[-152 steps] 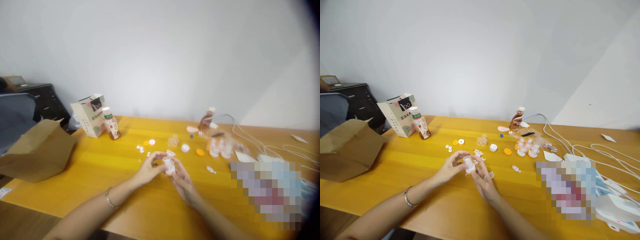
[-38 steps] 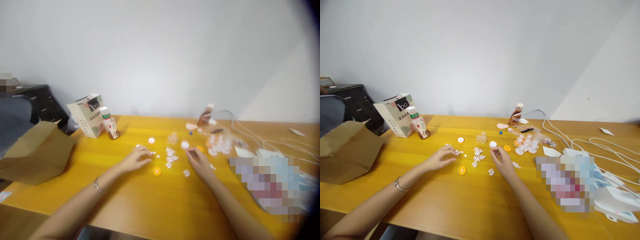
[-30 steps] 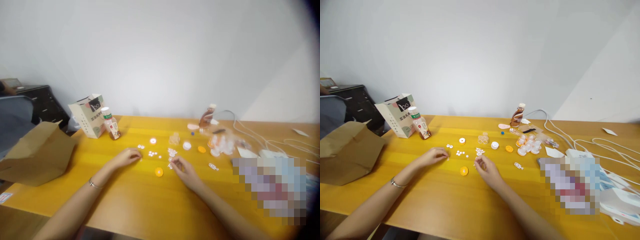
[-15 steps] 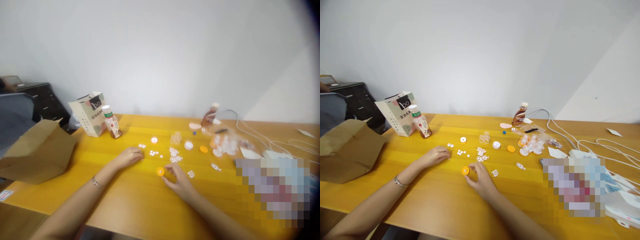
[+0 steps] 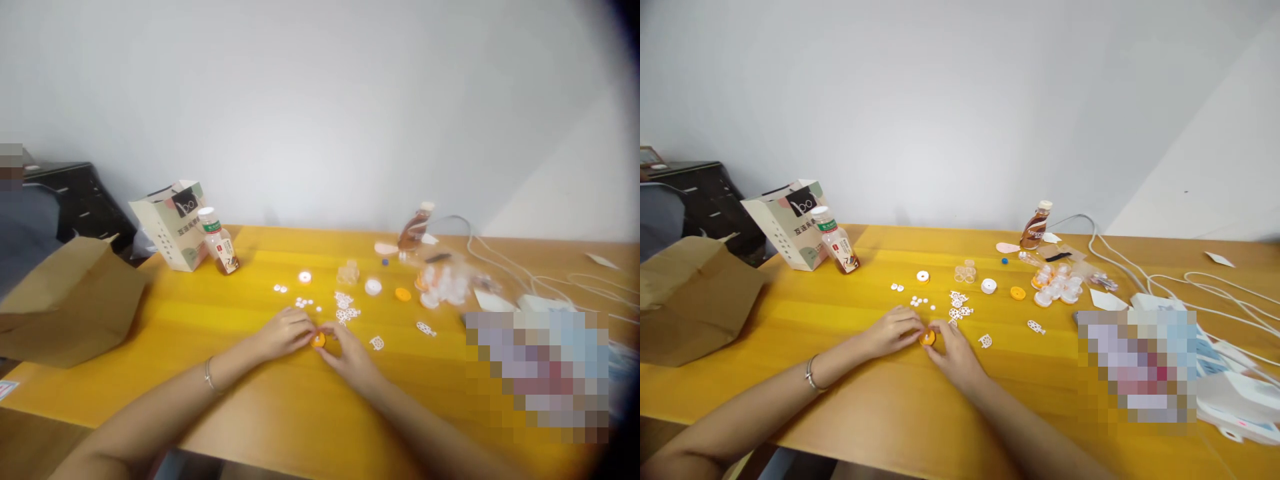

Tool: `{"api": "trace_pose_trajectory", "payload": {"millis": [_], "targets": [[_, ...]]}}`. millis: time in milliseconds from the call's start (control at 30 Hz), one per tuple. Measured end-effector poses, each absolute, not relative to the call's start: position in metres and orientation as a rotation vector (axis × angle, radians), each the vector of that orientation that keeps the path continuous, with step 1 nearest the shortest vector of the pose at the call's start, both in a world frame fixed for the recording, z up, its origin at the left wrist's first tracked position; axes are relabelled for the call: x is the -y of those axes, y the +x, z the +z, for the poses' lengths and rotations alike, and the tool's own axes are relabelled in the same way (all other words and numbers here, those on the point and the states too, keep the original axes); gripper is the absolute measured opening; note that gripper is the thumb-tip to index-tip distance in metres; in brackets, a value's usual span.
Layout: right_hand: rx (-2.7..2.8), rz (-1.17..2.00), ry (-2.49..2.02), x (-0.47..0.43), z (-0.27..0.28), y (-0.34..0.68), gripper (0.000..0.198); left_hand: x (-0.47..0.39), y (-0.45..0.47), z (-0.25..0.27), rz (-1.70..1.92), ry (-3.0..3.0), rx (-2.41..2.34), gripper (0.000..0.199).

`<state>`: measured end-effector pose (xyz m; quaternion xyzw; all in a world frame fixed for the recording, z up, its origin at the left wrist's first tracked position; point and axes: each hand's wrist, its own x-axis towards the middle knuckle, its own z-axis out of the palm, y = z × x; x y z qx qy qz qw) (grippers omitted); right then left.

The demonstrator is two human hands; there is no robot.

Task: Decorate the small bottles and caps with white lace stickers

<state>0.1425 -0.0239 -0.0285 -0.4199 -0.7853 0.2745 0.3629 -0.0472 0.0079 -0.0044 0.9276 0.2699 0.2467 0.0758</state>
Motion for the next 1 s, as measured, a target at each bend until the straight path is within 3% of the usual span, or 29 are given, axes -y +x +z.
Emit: {"api": "trace_pose_trajectory", "payload": {"millis": [333, 533, 1000], "targets": [[2.010, 0.728, -1.094, 0.024, -0.029, 0.142, 0.024, -0.008, -0.048, -0.009, 0.725, 2.931, -0.710, 0.018], [2.019, 0.679, -1.114, 0.024, -0.031, 0.144, 0.020, -0.005, -0.055, -0.004, 0.566, 3.113, -0.577, 0.027], [2.045, 0.519, -1.032, 0.023, -0.037, 0.144, 0.016, -0.002, -0.064, -0.014, 0.668, 2.994, -0.626, 0.031]]}}
